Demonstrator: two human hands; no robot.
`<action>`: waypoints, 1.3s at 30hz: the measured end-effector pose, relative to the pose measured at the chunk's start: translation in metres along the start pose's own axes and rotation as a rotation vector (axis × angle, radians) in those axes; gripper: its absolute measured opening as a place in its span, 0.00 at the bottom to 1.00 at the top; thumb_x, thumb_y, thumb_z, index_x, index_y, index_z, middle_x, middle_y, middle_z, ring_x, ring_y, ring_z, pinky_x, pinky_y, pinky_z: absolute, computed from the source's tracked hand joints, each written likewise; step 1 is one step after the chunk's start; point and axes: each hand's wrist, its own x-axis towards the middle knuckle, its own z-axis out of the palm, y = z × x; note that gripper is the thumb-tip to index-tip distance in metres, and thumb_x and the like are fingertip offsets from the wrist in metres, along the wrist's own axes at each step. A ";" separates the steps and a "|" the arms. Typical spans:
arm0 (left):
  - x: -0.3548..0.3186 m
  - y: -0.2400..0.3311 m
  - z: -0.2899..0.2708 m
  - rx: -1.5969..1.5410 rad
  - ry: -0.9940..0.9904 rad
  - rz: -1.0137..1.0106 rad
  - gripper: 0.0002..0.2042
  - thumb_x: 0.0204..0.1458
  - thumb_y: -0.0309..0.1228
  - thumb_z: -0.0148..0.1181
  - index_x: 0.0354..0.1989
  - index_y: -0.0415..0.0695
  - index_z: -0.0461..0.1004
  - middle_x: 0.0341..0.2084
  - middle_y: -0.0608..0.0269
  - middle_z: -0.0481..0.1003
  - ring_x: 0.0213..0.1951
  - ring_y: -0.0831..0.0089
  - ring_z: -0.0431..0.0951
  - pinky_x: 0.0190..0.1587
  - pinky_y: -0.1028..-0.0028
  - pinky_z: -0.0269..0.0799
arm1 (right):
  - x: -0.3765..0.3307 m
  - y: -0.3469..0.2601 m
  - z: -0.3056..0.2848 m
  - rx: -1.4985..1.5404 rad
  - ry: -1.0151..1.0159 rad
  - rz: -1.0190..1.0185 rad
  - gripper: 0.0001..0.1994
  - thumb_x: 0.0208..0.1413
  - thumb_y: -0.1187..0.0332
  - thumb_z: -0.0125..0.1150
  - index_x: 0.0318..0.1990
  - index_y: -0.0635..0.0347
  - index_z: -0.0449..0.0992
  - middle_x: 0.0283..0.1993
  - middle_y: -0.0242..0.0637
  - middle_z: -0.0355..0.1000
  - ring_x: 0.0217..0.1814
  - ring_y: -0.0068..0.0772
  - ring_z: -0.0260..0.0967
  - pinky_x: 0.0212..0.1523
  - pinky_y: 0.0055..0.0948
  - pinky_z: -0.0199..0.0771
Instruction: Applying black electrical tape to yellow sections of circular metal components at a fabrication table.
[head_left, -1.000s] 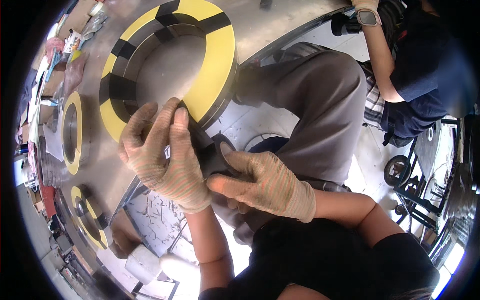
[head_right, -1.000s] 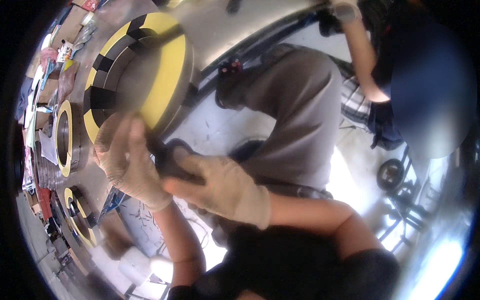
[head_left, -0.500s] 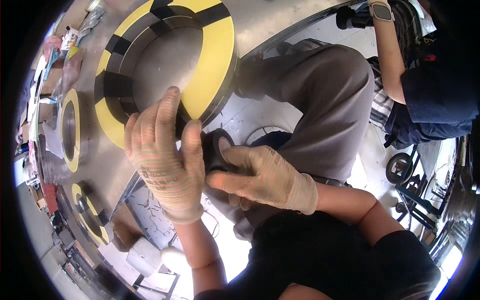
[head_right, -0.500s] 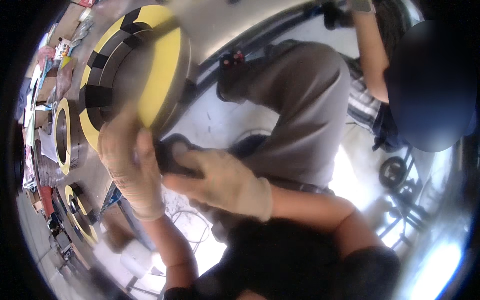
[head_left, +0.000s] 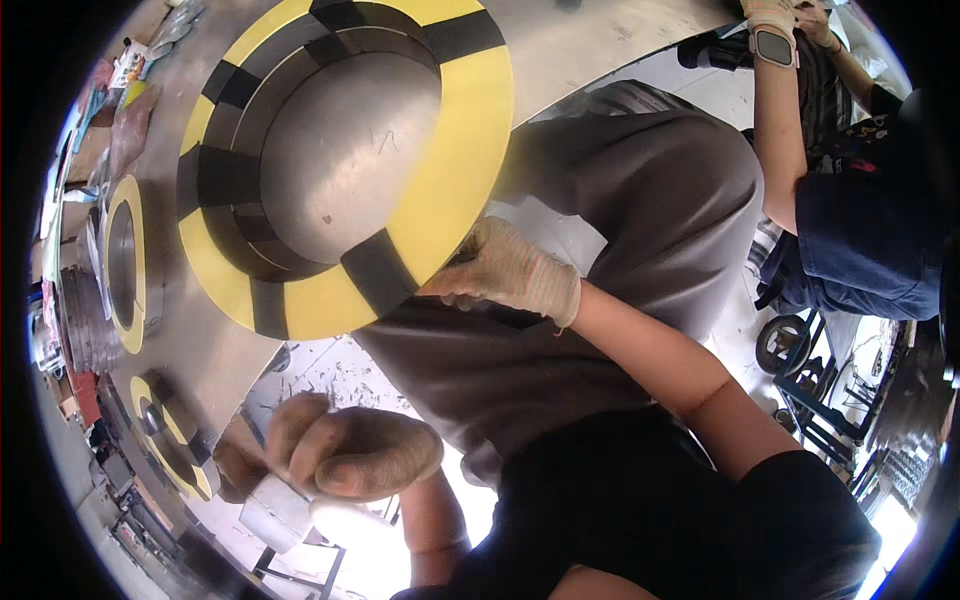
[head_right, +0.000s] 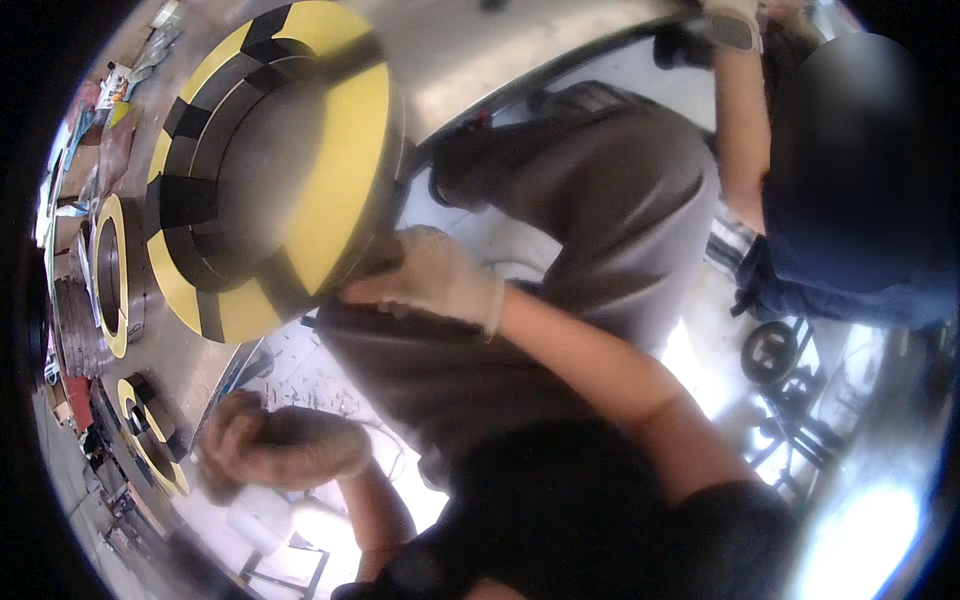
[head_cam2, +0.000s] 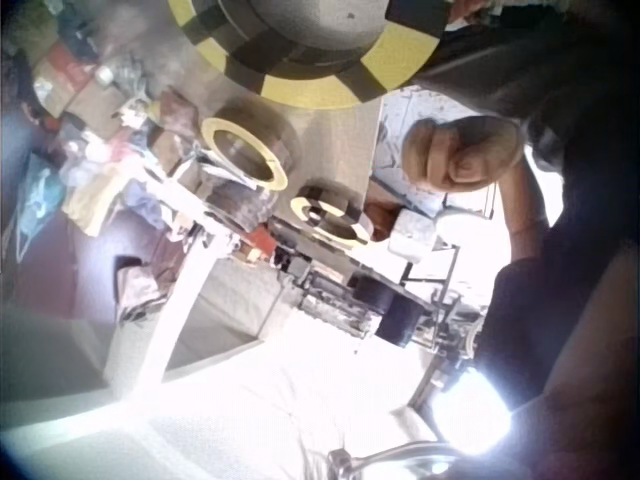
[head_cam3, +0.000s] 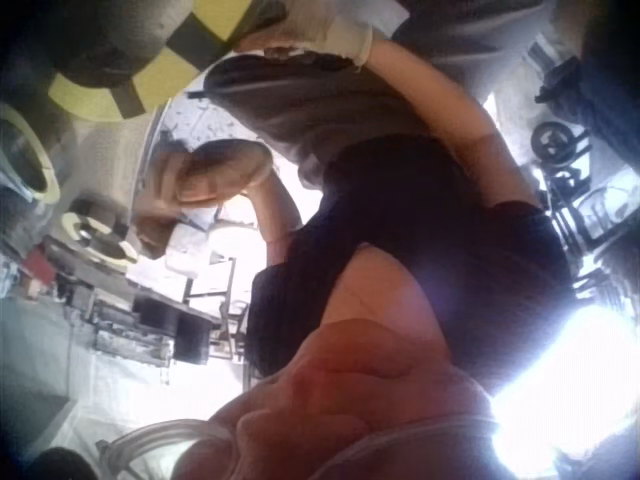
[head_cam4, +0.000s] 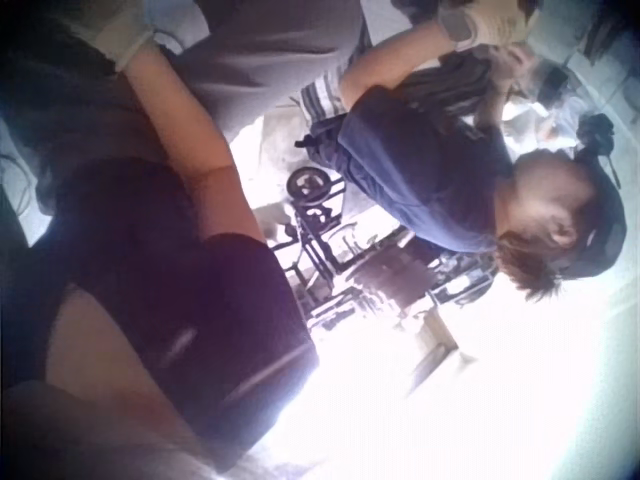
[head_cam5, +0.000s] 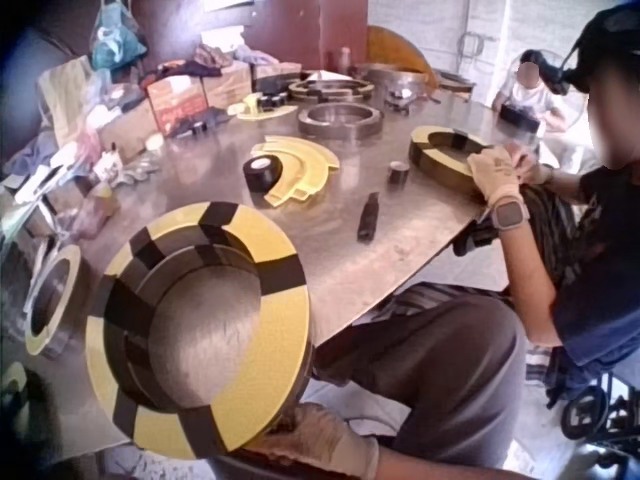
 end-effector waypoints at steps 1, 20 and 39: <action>-0.017 -0.010 -0.041 -0.005 -0.262 -0.285 0.23 0.67 0.51 0.36 0.32 0.42 0.64 0.34 0.59 0.66 0.38 0.71 0.70 0.55 0.69 0.73 | 0.002 -0.005 0.003 0.008 -0.009 -0.001 0.20 0.55 0.54 0.72 0.42 0.63 0.82 0.27 0.35 0.79 0.27 0.22 0.76 0.30 0.26 0.75; 0.022 0.027 0.022 -0.823 -0.065 -1.293 0.32 0.54 0.48 0.67 0.60 0.39 0.68 0.50 0.56 0.76 0.52 0.64 0.79 0.59 0.63 0.75 | -0.012 0.006 -0.010 -0.428 -0.046 -0.315 0.22 0.58 0.57 0.68 0.56 0.59 0.79 0.48 0.42 0.79 0.50 0.29 0.76 0.51 0.30 0.74; -0.023 0.001 -0.030 -0.622 -0.111 -1.517 0.44 0.45 0.60 0.68 0.62 0.37 0.63 0.55 0.53 0.71 0.59 0.61 0.72 0.60 0.63 0.73 | -0.006 0.023 -0.026 -0.165 -0.058 -0.417 0.24 0.61 0.59 0.61 0.61 0.66 0.75 0.60 0.49 0.73 0.62 0.45 0.71 0.66 0.40 0.66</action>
